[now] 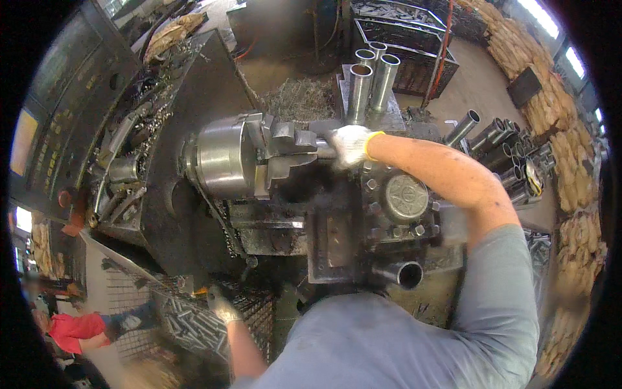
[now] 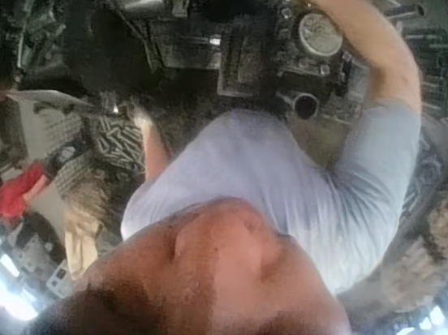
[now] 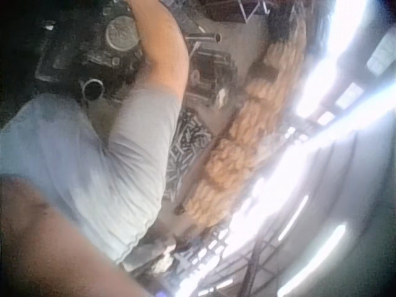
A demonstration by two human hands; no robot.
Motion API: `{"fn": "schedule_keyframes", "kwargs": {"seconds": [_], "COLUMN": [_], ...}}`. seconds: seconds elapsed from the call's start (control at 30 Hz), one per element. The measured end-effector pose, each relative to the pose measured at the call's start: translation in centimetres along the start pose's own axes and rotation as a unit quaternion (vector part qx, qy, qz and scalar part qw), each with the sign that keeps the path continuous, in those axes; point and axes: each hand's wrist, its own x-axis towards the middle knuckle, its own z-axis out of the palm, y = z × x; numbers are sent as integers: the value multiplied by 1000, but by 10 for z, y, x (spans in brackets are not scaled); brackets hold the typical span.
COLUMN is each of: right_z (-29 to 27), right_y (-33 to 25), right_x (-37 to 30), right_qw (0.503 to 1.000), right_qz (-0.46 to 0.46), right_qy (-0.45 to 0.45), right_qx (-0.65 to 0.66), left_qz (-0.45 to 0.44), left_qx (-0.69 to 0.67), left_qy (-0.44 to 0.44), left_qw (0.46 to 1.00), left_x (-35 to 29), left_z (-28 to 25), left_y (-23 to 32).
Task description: The person repeatedly picks up cylindrical metal parts from a wire basket, places them into a lathe chuck, and then removes them to place them into a second basket. The cycle of loading and unloading parts is repeated continuously.
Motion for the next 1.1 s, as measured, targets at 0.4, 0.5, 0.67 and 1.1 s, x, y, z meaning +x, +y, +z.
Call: {"fn": "schedule_keyframes", "kwargs": {"seconds": [0.4, 0.5, 0.67, 1.1], "right_z": [26, 40, 28, -6], "right_y": [26, 28, 24, -8], "right_x": [38, 52, 58, 30], "right_qw": [991, 996, 979, 999], "right_qz": [44, 65, 97, 8], "right_qy": [-51, -61, -155, -41], "right_qx": [118, 31, 87, -10], "left_qz": [-121, -172, -251, -186], "left_qx": [-248, -264, -249, -245], "left_qy": [-83, -90, -88, -198], "left_qw": [958, 945, 931, 931], "left_x": [6, -1, 9, 52], "left_z": [-47, -51, -52, -85], "left_y": [37, 60, 83, 37]}}
